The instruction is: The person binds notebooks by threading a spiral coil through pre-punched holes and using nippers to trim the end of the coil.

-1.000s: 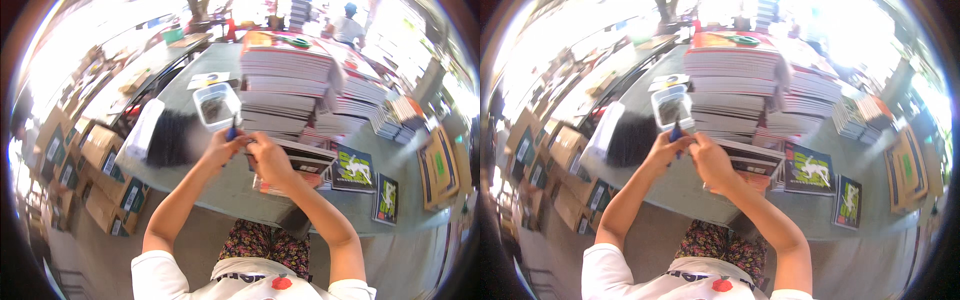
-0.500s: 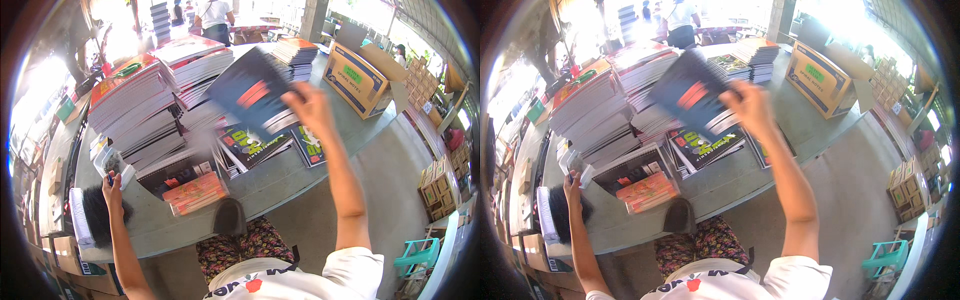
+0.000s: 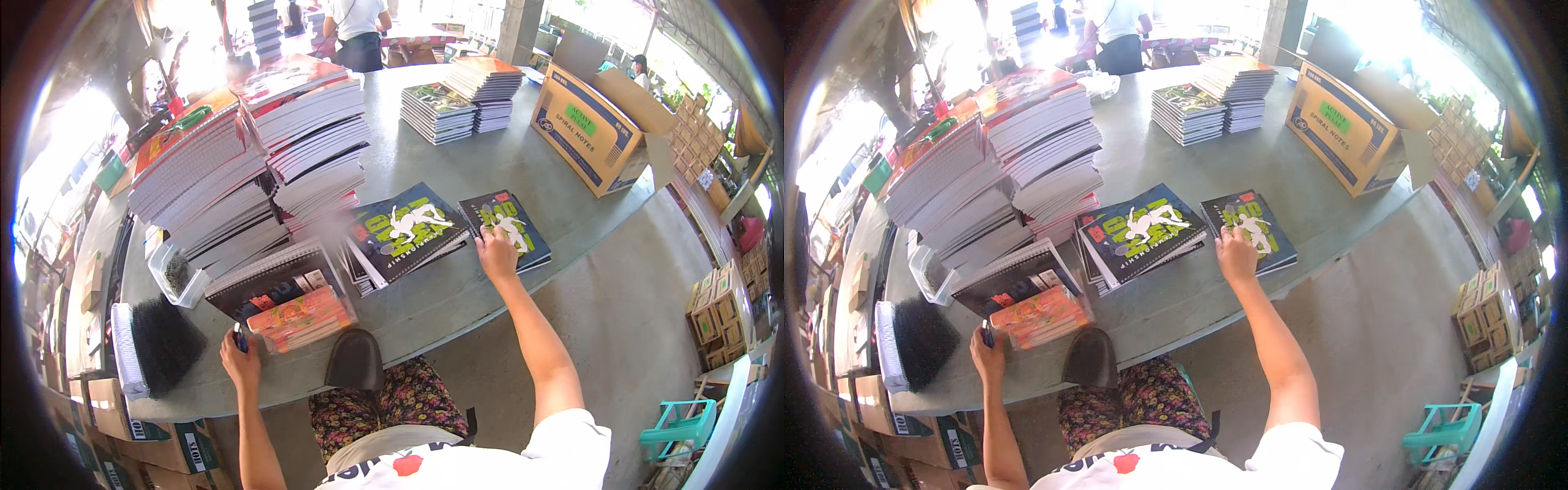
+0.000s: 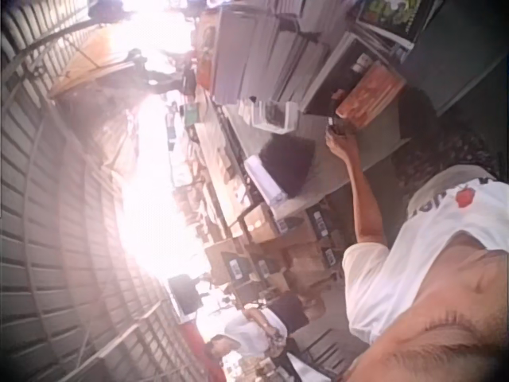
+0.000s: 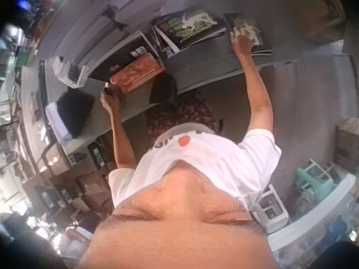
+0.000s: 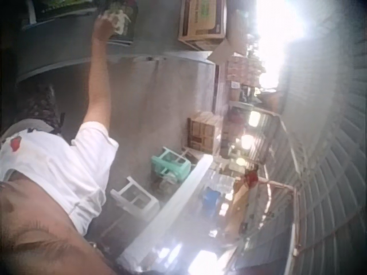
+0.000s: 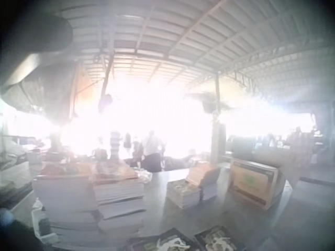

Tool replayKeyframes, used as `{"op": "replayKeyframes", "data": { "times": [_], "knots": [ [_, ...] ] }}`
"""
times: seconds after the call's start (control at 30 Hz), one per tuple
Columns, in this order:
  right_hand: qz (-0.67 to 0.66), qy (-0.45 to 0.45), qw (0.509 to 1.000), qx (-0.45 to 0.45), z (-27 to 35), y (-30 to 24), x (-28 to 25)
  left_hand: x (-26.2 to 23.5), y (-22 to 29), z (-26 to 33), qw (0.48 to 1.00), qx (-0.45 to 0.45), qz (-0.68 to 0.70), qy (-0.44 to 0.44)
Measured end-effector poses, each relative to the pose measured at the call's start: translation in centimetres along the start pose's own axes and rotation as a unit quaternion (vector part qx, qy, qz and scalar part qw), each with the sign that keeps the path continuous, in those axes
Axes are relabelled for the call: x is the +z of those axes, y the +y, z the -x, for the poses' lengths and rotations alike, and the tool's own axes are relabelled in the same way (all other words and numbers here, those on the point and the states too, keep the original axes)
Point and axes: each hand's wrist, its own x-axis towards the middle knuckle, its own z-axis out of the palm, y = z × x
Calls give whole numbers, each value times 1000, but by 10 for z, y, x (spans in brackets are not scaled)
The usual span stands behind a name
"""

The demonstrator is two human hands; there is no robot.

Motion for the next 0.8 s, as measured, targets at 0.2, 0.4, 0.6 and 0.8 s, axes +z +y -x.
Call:
{"op": "replayKeyframes", "data": {
  "times": [0.2, 0.4, 0.6, 0.8],
  "knots": [
    [-27, -12, 999, 42, 1, 2, -4, 6, 40, 18, 986, -35, -162, 4],
    [-213, 72, 962, -156, -13, -65, -75, 9, 28, 23, 991, -20, -124, 42],
    [-168, 46, 931, -321, 10, -106, -51, -1, 36, 32, 993, 4, -113, 26],
    [-276, -61, 935, -215, -14, -82, -59, -5, 32, 33, 997, 19, -66, 29]
  ]
}}
